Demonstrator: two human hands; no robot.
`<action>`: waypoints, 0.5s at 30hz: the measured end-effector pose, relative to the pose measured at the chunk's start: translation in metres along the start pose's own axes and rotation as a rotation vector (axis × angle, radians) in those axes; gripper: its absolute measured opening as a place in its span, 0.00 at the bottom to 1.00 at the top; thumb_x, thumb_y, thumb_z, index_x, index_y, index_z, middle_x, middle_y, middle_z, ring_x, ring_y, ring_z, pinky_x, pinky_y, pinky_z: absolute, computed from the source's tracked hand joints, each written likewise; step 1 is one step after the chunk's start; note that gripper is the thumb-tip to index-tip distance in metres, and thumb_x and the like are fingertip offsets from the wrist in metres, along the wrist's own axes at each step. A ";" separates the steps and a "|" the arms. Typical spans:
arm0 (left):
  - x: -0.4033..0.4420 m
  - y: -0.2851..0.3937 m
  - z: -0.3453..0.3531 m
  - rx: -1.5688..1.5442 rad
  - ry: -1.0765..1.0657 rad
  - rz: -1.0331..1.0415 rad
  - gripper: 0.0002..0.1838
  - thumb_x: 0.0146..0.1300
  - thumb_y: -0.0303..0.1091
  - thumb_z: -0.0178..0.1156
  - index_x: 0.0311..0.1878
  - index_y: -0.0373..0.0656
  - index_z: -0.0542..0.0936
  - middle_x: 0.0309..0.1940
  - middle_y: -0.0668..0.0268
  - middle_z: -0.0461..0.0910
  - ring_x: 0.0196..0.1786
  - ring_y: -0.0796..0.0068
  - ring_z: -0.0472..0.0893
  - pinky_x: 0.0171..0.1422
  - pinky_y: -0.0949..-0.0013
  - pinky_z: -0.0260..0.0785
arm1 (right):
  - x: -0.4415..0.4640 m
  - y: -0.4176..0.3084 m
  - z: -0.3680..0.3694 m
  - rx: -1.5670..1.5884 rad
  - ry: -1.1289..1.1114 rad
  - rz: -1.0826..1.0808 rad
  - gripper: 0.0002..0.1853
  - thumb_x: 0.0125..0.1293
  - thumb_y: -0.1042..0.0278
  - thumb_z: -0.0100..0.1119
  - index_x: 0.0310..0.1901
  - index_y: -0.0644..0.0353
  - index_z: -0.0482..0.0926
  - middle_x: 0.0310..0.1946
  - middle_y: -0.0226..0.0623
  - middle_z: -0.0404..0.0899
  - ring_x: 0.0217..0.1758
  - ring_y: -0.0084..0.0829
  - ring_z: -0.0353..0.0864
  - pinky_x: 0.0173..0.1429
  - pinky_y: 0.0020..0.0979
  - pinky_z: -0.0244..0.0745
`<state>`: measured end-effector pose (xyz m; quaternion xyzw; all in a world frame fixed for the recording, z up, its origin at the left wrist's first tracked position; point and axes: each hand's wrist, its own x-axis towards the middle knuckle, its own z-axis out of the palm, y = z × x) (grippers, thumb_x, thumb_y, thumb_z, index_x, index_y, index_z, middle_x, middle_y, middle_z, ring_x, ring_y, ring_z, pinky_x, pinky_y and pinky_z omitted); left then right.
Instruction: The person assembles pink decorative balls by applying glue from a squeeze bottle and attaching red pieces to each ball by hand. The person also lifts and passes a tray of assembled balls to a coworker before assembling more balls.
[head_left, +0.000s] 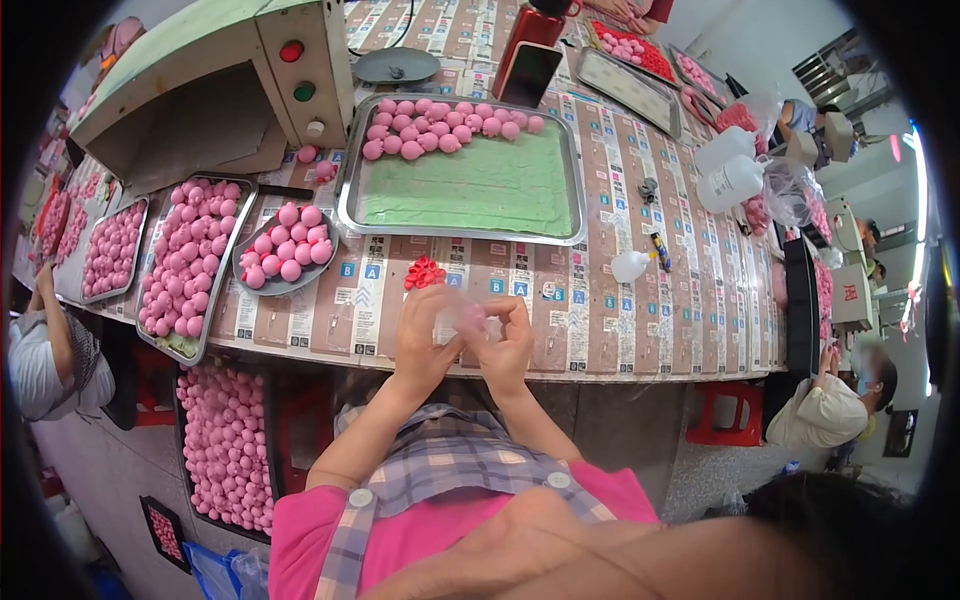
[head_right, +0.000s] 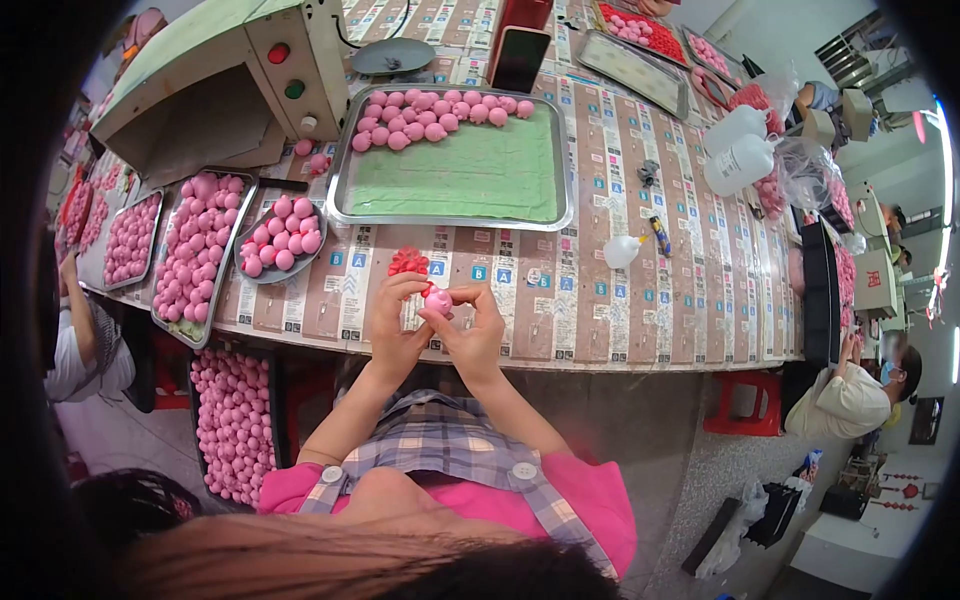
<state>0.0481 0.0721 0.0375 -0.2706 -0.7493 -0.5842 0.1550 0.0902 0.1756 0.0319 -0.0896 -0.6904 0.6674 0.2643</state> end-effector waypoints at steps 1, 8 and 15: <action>0.000 -0.001 -0.001 0.017 -0.007 0.011 0.22 0.38 0.27 0.67 0.40 0.40 0.73 0.41 0.58 0.72 0.46 0.57 0.71 0.49 0.60 0.64 | 0.000 0.000 0.000 -0.008 0.000 0.006 0.16 0.43 0.71 0.69 0.32 0.62 0.72 0.29 0.33 0.72 0.35 0.23 0.71 0.42 0.23 0.66; 0.021 -0.006 -0.025 0.153 -0.010 0.060 0.20 0.38 0.24 0.66 0.39 0.41 0.73 0.40 0.60 0.73 0.45 0.61 0.72 0.50 0.64 0.64 | 0.017 0.002 0.000 -0.081 -0.203 -0.017 0.17 0.45 0.69 0.68 0.36 0.63 0.73 0.33 0.33 0.74 0.35 0.24 0.71 0.42 0.24 0.66; 0.078 -0.070 -0.143 0.734 0.349 -0.096 0.17 0.42 0.37 0.65 0.37 0.43 0.74 0.40 0.62 0.71 0.46 0.60 0.68 0.51 0.62 0.59 | 0.029 0.003 -0.026 -0.144 -0.095 0.031 0.14 0.50 0.72 0.62 0.40 0.63 0.73 0.33 0.33 0.75 0.36 0.23 0.72 0.43 0.24 0.67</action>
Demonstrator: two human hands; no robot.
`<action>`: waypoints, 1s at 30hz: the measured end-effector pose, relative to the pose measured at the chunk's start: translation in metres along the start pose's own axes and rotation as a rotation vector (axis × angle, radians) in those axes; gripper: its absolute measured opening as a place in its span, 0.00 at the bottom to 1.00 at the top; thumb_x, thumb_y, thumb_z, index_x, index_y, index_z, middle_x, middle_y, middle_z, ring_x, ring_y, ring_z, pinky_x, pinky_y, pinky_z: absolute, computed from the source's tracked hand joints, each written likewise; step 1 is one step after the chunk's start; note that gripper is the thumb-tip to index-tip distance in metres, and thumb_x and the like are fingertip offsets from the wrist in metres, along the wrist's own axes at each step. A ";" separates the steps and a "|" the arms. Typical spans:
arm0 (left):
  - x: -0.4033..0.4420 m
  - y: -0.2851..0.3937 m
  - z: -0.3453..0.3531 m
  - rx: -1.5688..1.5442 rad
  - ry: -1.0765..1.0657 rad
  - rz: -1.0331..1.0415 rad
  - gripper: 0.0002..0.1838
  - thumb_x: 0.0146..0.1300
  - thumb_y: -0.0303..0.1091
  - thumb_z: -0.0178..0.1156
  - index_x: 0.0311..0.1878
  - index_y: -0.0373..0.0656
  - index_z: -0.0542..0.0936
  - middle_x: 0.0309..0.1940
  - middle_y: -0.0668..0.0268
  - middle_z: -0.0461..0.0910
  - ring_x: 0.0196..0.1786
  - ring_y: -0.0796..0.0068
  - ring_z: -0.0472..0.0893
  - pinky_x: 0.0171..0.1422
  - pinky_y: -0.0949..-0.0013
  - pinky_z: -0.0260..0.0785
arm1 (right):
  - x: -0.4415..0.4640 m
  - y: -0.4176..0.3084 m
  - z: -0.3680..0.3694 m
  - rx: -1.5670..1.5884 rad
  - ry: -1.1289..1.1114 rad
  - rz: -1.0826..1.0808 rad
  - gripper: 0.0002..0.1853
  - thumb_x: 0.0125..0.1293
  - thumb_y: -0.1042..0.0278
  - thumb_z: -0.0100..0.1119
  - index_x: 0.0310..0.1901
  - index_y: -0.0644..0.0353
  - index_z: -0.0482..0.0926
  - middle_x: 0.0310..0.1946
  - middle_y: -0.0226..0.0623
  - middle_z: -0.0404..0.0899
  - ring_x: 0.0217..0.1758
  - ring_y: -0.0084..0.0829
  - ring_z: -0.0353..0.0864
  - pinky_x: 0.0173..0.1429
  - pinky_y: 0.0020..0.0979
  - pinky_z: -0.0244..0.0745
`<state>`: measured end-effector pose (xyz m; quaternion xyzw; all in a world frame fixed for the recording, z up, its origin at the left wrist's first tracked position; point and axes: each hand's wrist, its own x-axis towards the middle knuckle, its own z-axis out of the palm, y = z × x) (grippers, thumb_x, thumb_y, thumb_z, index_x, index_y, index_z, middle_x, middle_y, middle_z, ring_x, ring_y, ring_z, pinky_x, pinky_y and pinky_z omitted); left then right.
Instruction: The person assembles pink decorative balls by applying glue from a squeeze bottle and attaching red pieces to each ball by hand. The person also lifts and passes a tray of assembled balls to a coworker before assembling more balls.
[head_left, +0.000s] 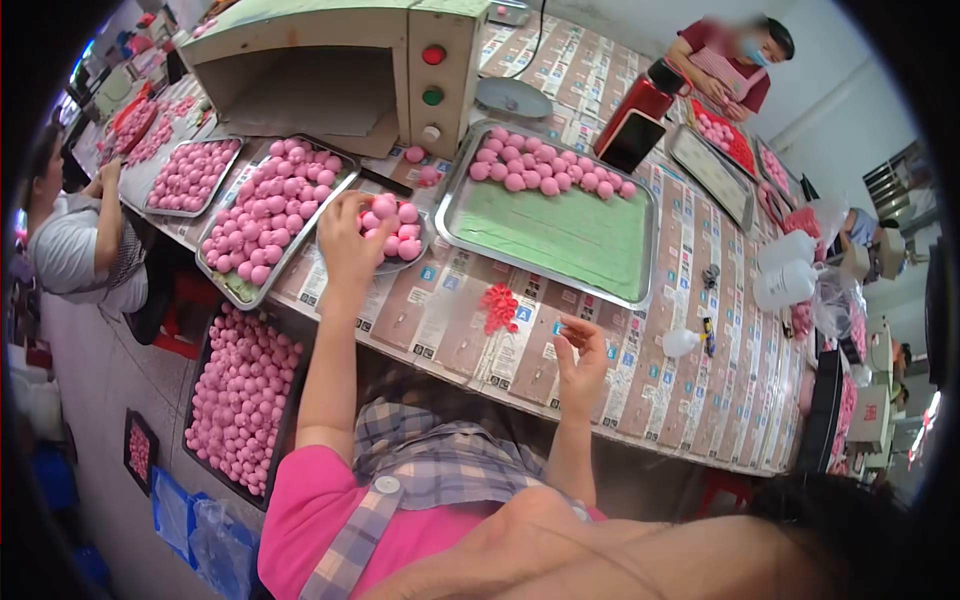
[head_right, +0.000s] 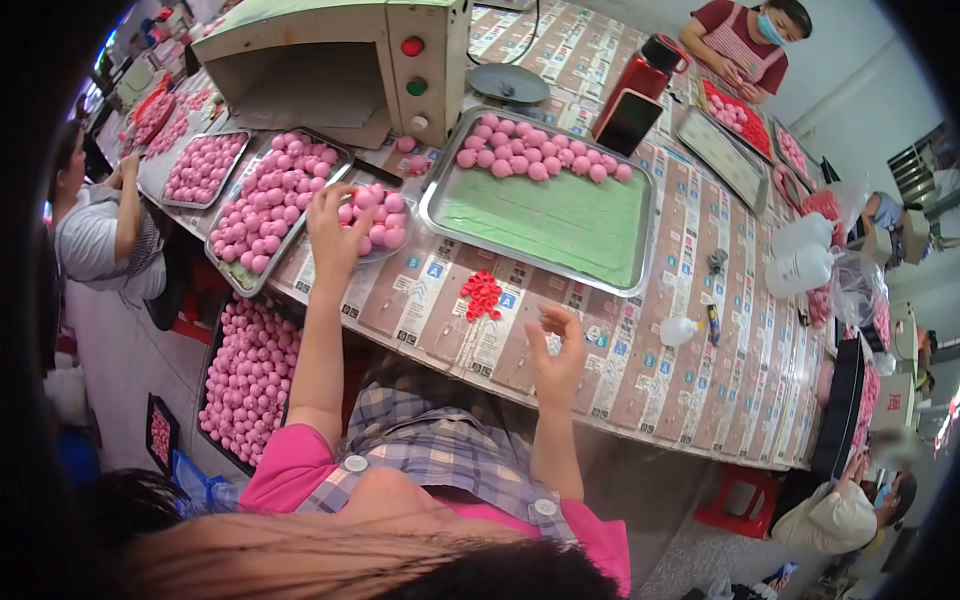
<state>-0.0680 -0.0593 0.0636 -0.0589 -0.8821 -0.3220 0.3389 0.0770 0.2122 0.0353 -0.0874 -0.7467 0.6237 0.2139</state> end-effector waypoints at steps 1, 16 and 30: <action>0.003 -0.026 0.004 0.110 -0.018 -0.031 0.18 0.42 0.39 0.65 0.37 0.45 0.75 0.41 0.63 0.70 0.47 0.60 0.68 0.52 0.60 0.58 | -0.001 0.004 -0.002 -0.001 -0.009 0.005 0.14 0.51 0.72 0.61 0.39 0.63 0.73 0.33 0.33 0.75 0.35 0.22 0.72 0.43 0.24 0.67; 0.015 -0.069 0.015 0.402 -0.238 -0.187 0.22 0.42 0.52 0.63 0.36 0.47 0.79 0.45 0.64 0.70 0.49 0.60 0.67 0.53 0.55 0.55 | -0.010 0.015 -0.022 -0.111 -0.028 0.045 0.07 0.53 0.73 0.58 0.35 0.63 0.75 0.29 0.31 0.76 0.31 0.20 0.74 0.39 0.22 0.68; 0.021 -0.041 -0.013 -0.178 -0.088 -0.152 0.13 0.52 0.38 0.59 0.37 0.39 0.77 0.34 0.63 0.76 0.40 0.69 0.72 0.44 0.69 0.64 | -0.001 0.025 -0.114 -0.094 0.643 -0.038 0.06 0.61 0.72 0.51 0.32 0.66 0.73 0.27 0.33 0.75 0.30 0.19 0.71 0.37 0.19 0.66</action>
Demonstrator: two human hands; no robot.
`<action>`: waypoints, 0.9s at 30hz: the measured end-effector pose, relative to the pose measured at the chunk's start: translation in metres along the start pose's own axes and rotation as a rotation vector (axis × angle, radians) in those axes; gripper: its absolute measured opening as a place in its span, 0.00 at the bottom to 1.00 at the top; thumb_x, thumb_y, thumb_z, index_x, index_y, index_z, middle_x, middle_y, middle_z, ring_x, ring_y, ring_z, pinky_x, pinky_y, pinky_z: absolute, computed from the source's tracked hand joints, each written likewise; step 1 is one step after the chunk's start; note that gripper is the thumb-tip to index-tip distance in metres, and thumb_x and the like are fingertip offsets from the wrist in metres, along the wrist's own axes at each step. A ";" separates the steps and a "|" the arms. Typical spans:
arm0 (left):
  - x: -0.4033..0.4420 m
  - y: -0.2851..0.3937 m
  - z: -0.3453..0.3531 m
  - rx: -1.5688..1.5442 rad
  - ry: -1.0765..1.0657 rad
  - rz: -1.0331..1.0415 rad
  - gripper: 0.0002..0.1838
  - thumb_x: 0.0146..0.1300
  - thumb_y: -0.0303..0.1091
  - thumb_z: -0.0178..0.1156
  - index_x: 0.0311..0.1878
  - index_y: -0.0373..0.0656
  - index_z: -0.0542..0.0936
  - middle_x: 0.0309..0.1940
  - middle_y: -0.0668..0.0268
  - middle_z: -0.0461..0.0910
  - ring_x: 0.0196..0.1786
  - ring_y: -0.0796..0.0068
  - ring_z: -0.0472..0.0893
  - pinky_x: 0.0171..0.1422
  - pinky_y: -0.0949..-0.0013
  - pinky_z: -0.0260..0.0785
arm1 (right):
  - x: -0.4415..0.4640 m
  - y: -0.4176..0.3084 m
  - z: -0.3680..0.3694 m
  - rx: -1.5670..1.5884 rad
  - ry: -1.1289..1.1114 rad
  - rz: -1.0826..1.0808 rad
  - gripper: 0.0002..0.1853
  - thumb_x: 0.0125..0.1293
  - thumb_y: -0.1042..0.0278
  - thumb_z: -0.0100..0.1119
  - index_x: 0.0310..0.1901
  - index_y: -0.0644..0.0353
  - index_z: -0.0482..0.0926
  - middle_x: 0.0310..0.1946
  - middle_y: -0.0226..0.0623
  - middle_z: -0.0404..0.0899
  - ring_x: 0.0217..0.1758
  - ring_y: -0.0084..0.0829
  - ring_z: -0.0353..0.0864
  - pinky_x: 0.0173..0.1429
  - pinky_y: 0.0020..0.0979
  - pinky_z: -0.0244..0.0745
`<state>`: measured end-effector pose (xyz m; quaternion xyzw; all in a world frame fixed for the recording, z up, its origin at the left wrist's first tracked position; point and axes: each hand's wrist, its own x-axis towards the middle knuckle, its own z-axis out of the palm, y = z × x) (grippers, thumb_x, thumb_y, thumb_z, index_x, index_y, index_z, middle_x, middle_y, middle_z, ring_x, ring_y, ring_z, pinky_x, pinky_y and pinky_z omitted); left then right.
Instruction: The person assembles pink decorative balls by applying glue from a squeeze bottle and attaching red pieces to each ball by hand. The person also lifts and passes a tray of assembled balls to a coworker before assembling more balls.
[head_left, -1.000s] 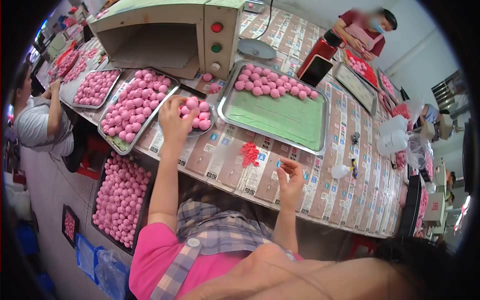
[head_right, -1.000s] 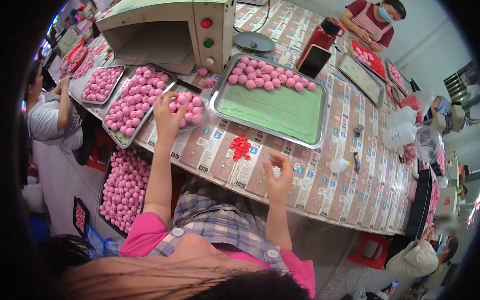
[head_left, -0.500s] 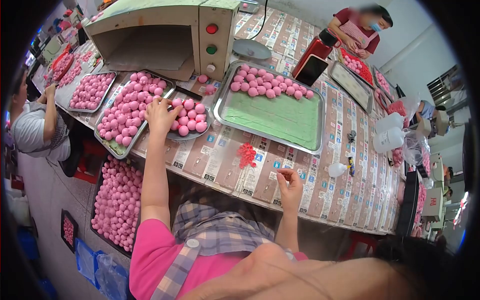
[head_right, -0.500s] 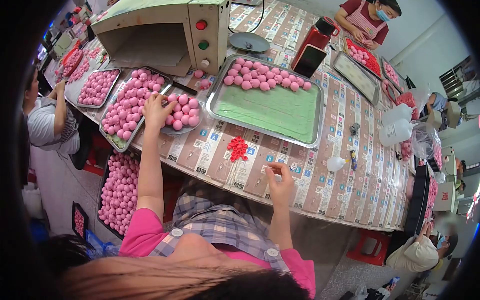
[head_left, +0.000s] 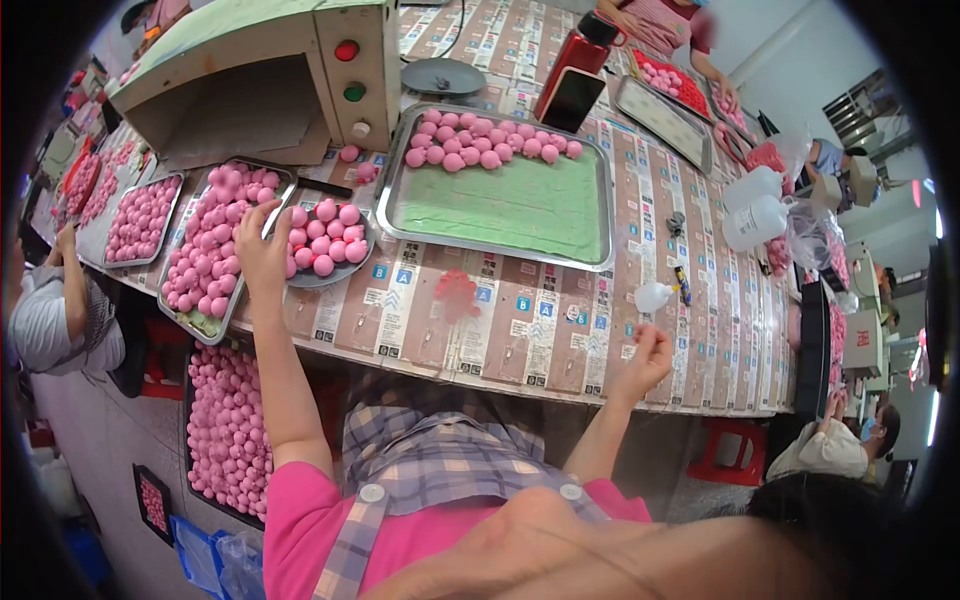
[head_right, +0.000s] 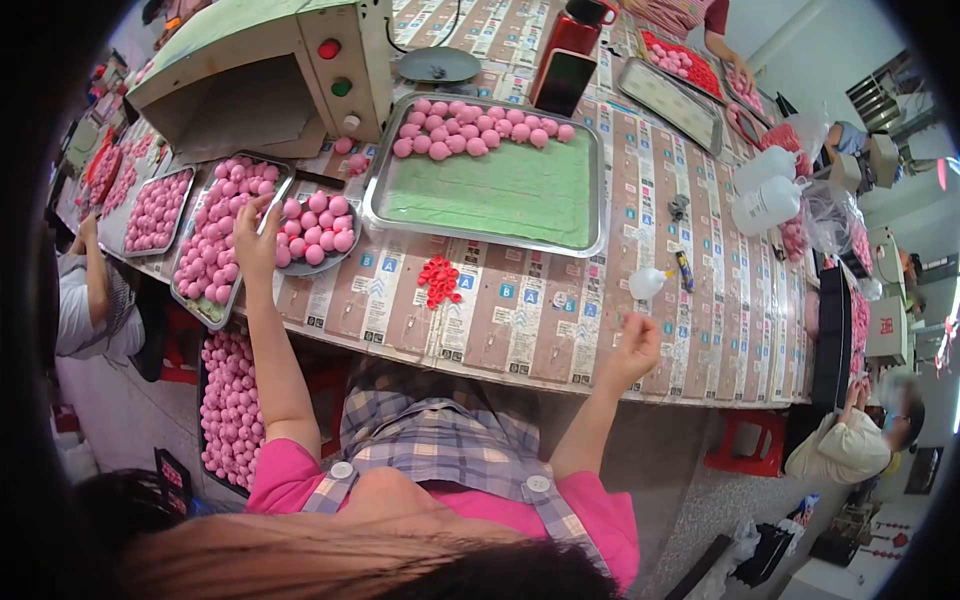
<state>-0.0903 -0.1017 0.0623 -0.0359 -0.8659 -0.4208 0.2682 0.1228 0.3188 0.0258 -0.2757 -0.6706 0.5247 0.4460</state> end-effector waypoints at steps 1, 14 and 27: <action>-0.006 0.016 0.006 -0.142 -0.020 -0.026 0.11 0.53 0.35 0.58 0.36 0.38 0.77 0.33 0.64 0.76 0.38 0.71 0.73 0.43 0.71 0.64 | 0.007 0.003 -0.004 -0.047 0.085 -0.032 0.06 0.61 0.72 0.51 0.33 0.66 0.73 0.29 0.33 0.75 0.32 0.19 0.71 0.38 0.20 0.66; -0.093 0.082 0.110 0.052 -0.564 0.189 0.09 0.49 0.37 0.59 0.31 0.44 0.77 0.26 0.65 0.74 0.31 0.65 0.75 0.36 0.65 0.67 | 0.059 0.061 -0.011 -0.182 -0.164 0.026 0.32 0.50 0.62 0.64 0.55 0.62 0.62 0.50 0.38 0.68 0.52 0.31 0.68 0.51 0.33 0.64; -0.098 0.090 0.116 -0.024 -0.626 0.025 0.08 0.45 0.36 0.61 0.27 0.45 0.76 0.25 0.66 0.72 0.33 0.66 0.75 0.38 0.65 0.65 | 0.080 0.051 -0.005 -0.642 -0.228 -0.016 0.25 0.53 0.57 0.60 0.47 0.67 0.68 0.35 0.44 0.76 0.35 0.35 0.75 0.40 0.33 0.68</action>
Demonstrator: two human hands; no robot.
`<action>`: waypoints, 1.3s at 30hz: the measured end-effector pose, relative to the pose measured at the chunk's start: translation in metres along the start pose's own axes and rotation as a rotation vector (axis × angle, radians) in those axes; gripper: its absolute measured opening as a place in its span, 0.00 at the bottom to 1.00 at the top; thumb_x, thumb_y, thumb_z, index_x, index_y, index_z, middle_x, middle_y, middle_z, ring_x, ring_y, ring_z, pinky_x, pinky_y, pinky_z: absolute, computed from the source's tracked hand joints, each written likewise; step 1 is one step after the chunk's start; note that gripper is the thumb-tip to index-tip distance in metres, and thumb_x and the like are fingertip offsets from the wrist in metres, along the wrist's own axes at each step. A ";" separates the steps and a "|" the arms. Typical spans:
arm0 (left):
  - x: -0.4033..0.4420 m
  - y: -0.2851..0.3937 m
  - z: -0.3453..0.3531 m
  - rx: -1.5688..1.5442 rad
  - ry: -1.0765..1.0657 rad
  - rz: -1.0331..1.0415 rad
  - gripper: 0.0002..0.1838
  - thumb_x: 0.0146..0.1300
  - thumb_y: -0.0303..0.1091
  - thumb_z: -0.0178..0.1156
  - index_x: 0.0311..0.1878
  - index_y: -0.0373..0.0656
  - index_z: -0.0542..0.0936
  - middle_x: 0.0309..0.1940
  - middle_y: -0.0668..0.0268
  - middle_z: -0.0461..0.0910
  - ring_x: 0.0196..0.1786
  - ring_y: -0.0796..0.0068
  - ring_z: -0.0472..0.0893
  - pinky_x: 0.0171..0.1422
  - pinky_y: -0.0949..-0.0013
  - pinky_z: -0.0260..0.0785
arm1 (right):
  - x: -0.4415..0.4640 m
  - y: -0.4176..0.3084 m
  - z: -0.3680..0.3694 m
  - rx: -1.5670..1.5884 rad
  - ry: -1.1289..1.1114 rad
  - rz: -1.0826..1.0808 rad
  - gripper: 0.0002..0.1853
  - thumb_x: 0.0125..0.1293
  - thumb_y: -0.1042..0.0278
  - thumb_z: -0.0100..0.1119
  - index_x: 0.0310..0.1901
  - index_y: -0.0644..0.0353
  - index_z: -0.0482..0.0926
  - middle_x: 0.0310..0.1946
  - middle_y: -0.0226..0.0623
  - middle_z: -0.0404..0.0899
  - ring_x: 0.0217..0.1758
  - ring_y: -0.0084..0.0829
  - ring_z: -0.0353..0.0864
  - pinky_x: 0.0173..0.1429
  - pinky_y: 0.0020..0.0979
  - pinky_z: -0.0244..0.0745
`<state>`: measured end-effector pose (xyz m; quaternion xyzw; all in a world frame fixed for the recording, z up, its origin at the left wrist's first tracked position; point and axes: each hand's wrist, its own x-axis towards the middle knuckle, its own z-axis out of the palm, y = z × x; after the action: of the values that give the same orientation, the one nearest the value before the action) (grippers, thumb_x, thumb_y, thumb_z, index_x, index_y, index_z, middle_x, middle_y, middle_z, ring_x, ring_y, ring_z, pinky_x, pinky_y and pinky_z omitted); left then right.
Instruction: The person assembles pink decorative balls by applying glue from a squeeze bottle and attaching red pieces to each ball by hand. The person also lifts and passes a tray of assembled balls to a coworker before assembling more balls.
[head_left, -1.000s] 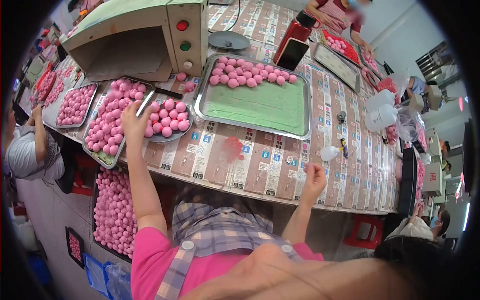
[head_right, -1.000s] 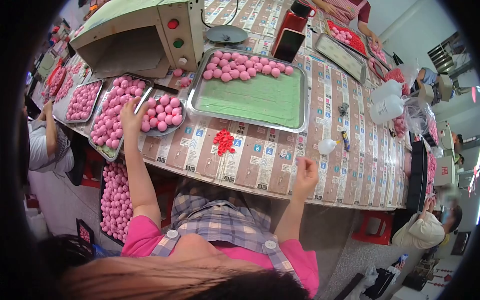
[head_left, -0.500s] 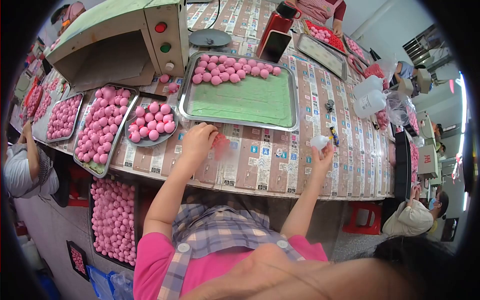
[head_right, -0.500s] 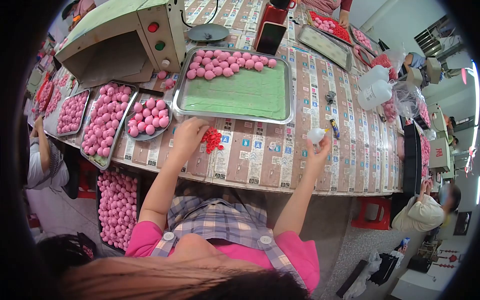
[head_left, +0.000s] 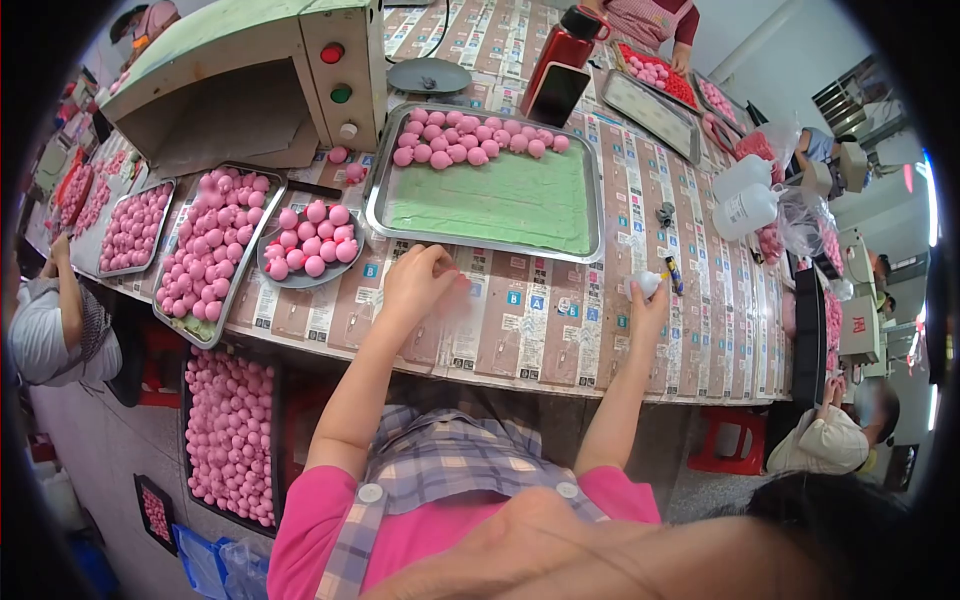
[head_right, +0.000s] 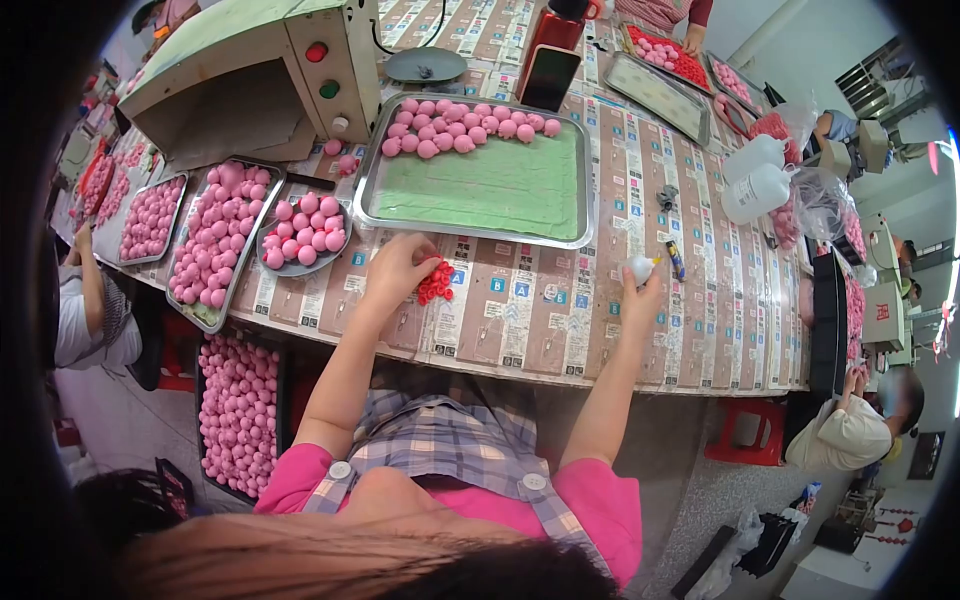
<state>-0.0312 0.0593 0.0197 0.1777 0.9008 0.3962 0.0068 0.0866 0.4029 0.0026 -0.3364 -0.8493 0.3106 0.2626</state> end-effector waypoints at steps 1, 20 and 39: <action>0.001 -0.001 0.002 0.009 0.008 0.002 0.08 0.45 0.36 0.61 0.27 0.45 0.76 0.25 0.66 0.72 0.33 0.66 0.75 0.38 0.65 0.65 | -0.005 -0.005 -0.001 -0.006 0.028 -0.007 0.24 0.54 0.58 0.59 0.46 0.68 0.68 0.34 0.44 0.76 0.34 0.34 0.75 0.39 0.32 0.68; -0.037 0.022 0.013 -0.977 -0.322 -0.079 0.05 0.55 0.28 0.56 0.36 0.39 0.75 0.30 0.72 0.76 0.34 0.85 0.73 0.37 0.79 0.66 | -0.131 -0.128 0.038 0.805 -0.543 -0.265 0.17 0.55 0.70 0.59 0.46 0.63 0.70 0.42 0.38 0.75 0.44 0.26 0.74 0.48 0.26 0.67; -0.051 0.016 0.001 -1.746 -0.371 -0.469 0.13 0.55 0.31 0.58 0.45 0.40 0.75 0.40 0.66 0.77 0.44 0.75 0.76 0.51 0.70 0.68 | -0.131 -0.130 0.032 1.059 -0.371 -0.089 0.21 0.54 0.58 0.62 0.44 0.64 0.70 0.35 0.31 0.72 0.35 0.20 0.71 0.40 0.20 0.66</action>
<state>0.0215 0.0533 0.0238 -0.0168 0.2796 0.8888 0.3628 0.0961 0.2197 0.0414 -0.0622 -0.6230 0.7370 0.2547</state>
